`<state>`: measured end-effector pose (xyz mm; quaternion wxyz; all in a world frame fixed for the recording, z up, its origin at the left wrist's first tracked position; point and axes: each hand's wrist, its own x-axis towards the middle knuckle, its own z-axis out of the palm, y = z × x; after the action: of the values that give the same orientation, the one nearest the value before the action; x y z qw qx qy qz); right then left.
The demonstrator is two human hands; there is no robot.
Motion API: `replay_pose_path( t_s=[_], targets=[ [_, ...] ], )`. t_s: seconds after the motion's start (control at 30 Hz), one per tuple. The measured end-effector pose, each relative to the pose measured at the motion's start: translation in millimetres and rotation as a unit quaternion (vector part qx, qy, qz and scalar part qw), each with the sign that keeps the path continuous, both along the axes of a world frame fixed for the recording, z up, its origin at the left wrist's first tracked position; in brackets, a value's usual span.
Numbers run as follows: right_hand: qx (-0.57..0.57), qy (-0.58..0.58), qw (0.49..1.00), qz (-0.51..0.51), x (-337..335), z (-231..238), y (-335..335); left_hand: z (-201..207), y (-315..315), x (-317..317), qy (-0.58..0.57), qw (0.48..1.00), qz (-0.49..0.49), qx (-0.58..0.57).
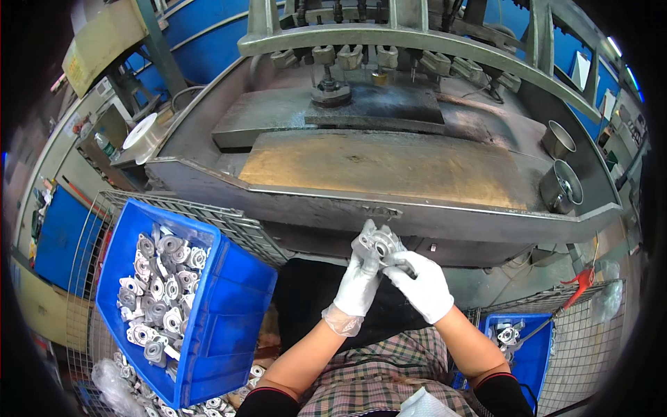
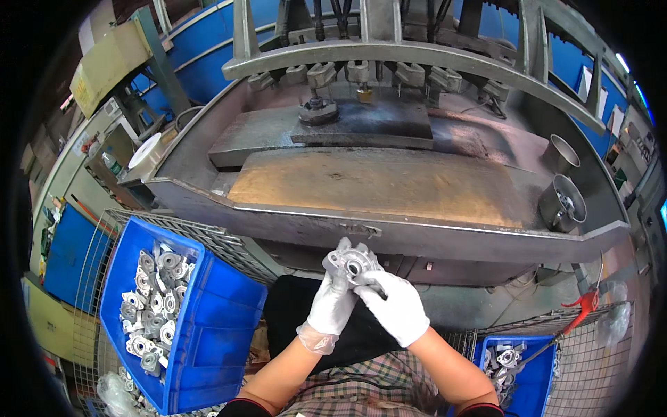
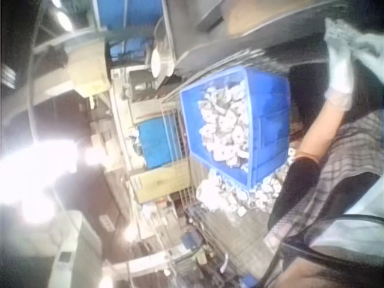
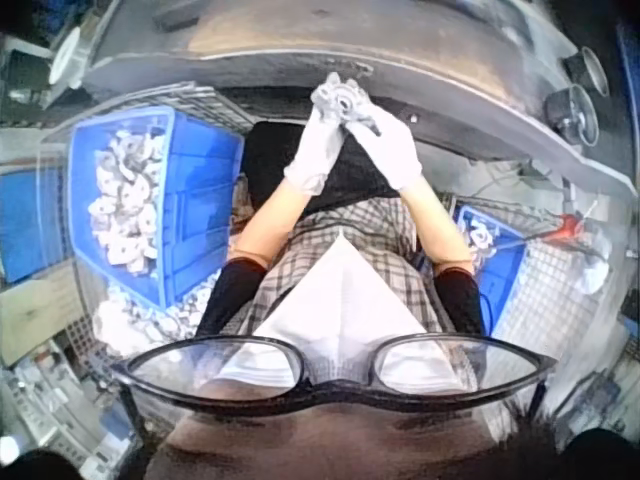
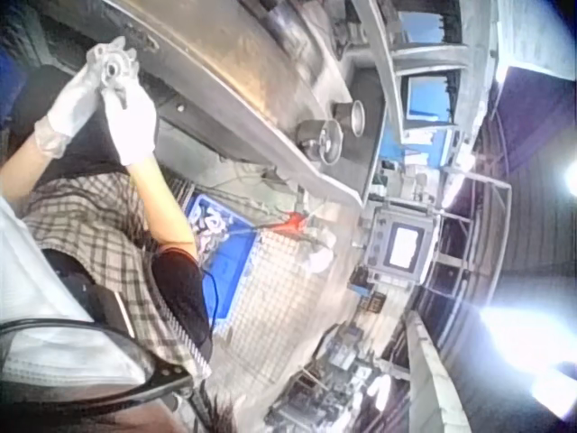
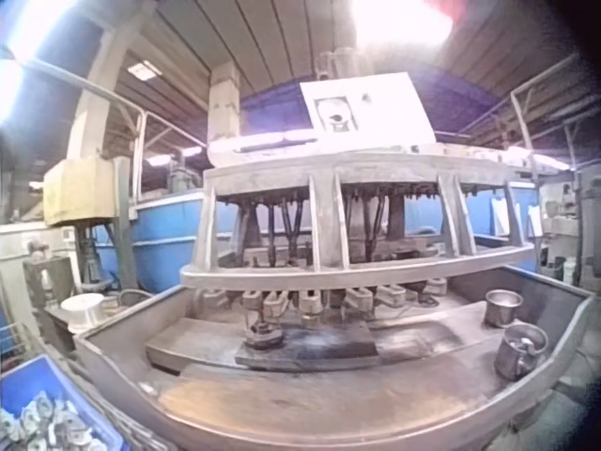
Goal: Using an air gun to clean debris from metal components and placing them on a machine for processing.
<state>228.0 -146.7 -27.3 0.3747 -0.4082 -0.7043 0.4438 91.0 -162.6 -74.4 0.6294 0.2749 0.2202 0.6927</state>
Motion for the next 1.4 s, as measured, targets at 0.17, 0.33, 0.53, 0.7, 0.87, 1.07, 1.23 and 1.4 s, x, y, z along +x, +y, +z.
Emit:
replay_pose_path(
  t_s=[0.17, 0.33, 0.53, 0.7, 0.87, 1.07, 1.23, 1.4],
  targets=[
    [0.294, -0.184, 0.908, -0.236, 82, 21, 3, -45, -4, -23, -0.155, 0.983, -0.045, -0.087],
    [0.312, -0.385, 0.636, -0.591, 304, 2, -8, -84, -2, -73, -0.191, 0.964, -0.026, -0.182],
    [0.155, -0.225, 0.655, -0.705, 532, -110, -54, -138, 7, -104, -0.201, 0.939, 0.018, -0.277],
    [-0.01, 0.07, 0.774, -0.629, 481, -125, -40, -162, 9, -112, -0.178, 0.931, 0.037, -0.316],
    [0.107, 0.037, 0.754, -0.647, 427, -67, -27, -169, 18, -111, -0.195, 0.942, 0.02, -0.272],
    [0.025, 0.019, 0.876, -0.481, 262, 27, -28, -188, 37, -104, -0.2, 0.953, -0.012, -0.228],
    [-0.178, -0.099, 0.972, -0.119, 129, 4, -18, -193, 39, -97, -0.161, 0.933, 0.068, -0.313],
    [-0.145, -0.327, 0.929, 0.091, 63, -84, 3, -193, 38, -96, -0.164, 0.924, 0.095, -0.331]
  ],
)
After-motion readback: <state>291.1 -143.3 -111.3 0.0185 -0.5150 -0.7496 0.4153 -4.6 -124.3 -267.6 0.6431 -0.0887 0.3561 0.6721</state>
